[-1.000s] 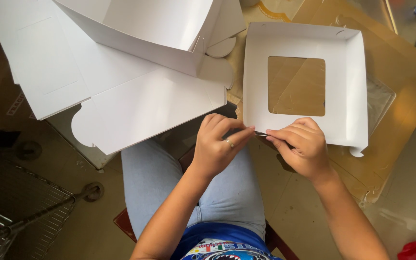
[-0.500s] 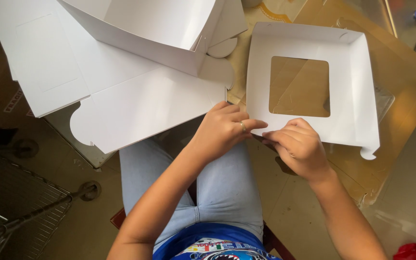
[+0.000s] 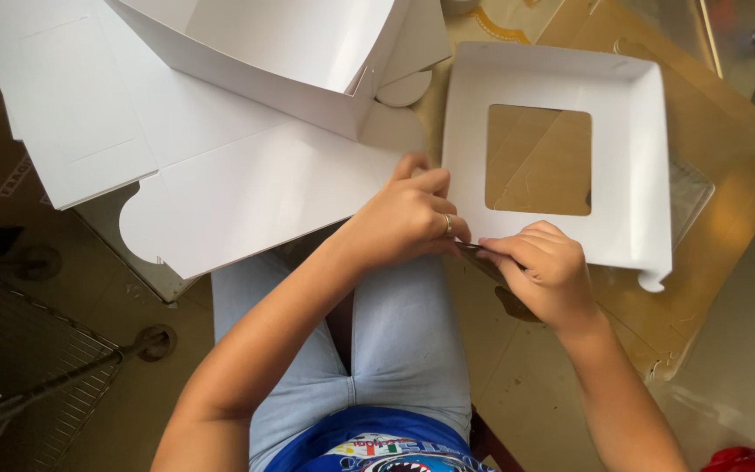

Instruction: Assembling cardboard cake boxes by folding the sides and lid.

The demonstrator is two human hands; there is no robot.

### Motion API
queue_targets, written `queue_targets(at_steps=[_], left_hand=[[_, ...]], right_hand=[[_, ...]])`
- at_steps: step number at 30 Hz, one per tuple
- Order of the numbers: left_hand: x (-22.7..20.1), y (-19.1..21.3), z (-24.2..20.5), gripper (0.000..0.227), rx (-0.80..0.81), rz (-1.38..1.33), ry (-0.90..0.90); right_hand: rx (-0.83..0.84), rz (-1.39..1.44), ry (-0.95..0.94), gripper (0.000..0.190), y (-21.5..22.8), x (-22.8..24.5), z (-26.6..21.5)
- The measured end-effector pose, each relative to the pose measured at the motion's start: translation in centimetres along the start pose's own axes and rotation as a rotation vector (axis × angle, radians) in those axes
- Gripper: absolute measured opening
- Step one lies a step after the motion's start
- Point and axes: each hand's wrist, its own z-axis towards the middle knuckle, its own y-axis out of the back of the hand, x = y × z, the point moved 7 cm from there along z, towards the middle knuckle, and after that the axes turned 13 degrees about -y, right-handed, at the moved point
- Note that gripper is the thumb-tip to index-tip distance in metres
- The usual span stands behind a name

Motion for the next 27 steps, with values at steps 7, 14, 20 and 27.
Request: queue_targets(at_steps=[7,14,20,27], left_hand=[[-0.3,-0.4,0.1,0.045,-0.018,-0.062,0.012],[0.0,-1.3,-0.2,0.028,-0.079,-0.02,-0.021],[-0.1,-2.2,-0.5,0.019,-0.018,0.047,-0.005],[0.1,-1.2,-1.3,0.012,-0.099,0.108,0.06]], right_hand=[[0.025,0.027,-0.029,0.016,0.1,-0.4,0.1],[0.07,0.071,0.077,0.018,-0.6,-0.3,0.2],[0.058,0.061,-0.047,0.021,-0.4,-0.5,0.1],[0.013,-0.047,-0.083,0.019,-0.1,-1.0,-0.3]])
